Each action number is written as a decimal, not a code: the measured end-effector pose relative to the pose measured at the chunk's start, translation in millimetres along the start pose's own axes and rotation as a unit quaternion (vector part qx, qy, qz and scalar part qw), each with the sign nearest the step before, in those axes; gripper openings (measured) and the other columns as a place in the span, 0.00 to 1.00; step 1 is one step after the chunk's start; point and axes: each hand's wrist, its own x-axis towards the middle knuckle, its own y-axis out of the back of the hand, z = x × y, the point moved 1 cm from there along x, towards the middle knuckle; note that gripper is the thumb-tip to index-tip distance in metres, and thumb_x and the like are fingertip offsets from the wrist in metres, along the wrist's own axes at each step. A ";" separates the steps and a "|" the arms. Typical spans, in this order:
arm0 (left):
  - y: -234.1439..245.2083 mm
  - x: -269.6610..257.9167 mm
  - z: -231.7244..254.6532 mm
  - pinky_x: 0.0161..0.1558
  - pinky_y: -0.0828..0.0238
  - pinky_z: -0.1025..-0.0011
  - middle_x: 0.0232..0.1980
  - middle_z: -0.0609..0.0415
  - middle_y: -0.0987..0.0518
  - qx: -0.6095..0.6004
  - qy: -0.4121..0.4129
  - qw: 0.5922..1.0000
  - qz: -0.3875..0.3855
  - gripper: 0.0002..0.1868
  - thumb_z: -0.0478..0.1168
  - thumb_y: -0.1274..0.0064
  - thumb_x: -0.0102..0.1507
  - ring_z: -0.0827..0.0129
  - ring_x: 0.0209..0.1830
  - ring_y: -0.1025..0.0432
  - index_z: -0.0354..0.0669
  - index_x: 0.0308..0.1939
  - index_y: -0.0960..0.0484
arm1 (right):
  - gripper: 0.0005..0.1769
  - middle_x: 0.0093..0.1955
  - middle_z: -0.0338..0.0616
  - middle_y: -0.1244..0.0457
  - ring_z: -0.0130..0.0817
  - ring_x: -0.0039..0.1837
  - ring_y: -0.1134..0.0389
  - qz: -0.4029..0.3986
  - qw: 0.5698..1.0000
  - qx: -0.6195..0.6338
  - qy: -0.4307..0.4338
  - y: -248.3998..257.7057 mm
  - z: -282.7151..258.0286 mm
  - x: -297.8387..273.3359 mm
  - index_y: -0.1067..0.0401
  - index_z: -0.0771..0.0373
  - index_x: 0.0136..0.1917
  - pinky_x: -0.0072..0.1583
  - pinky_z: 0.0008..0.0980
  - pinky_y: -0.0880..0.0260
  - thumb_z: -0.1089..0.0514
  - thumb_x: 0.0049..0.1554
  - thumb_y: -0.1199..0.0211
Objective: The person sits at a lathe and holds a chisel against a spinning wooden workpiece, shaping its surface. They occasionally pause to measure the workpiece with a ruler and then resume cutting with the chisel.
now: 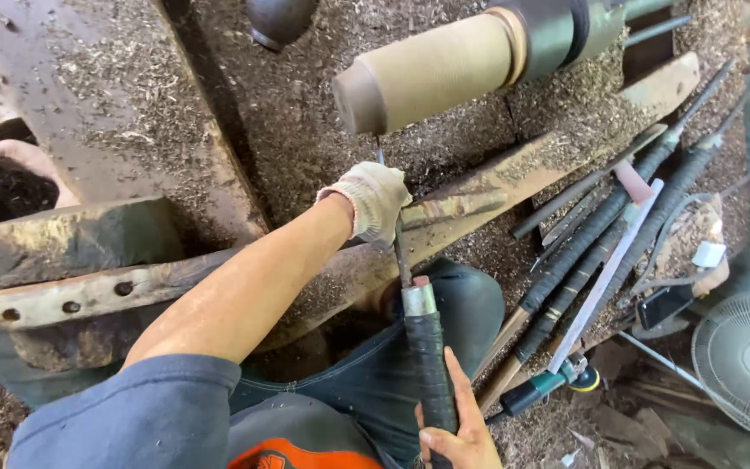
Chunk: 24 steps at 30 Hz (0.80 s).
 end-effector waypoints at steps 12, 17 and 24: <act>7.6 -7.7 5.5 0.44 0.20 0.61 0.39 0.46 0.15 0.018 0.050 0.998 -0.038 0.20 0.50 0.34 0.46 0.53 0.41 0.19 0.48 0.39 0.10 | 0.70 0.44 0.52 0.37 0.34 0.30 0.34 0.057 0.992 -0.022 -0.114 21.3 -7.6 3.4 0.65 0.35 0.85 0.33 0.36 0.28 0.68 0.41 0.30; 0.1 -6.5 3.8 0.44 0.20 0.60 0.38 0.46 0.15 0.004 0.054 0.998 0.009 0.20 0.49 0.34 0.45 0.51 0.40 0.19 0.50 0.39 0.10 | 0.69 0.42 0.52 0.37 0.33 0.33 0.33 -0.027 0.997 -0.035 -0.056 47.2 -5.4 9.3 0.67 0.39 0.86 0.37 0.34 0.27 0.71 0.44 0.32; 4.8 -8.8 6.2 0.43 0.20 0.60 0.39 0.46 0.16 -0.015 0.101 0.994 -0.030 0.21 0.51 0.32 0.45 0.53 0.40 0.19 0.48 0.39 0.11 | 0.68 0.42 0.52 0.37 0.33 0.34 0.32 -0.087 0.993 -0.076 -0.024 68.6 -17.1 18.6 0.69 0.42 0.86 0.39 0.33 0.27 0.71 0.46 0.32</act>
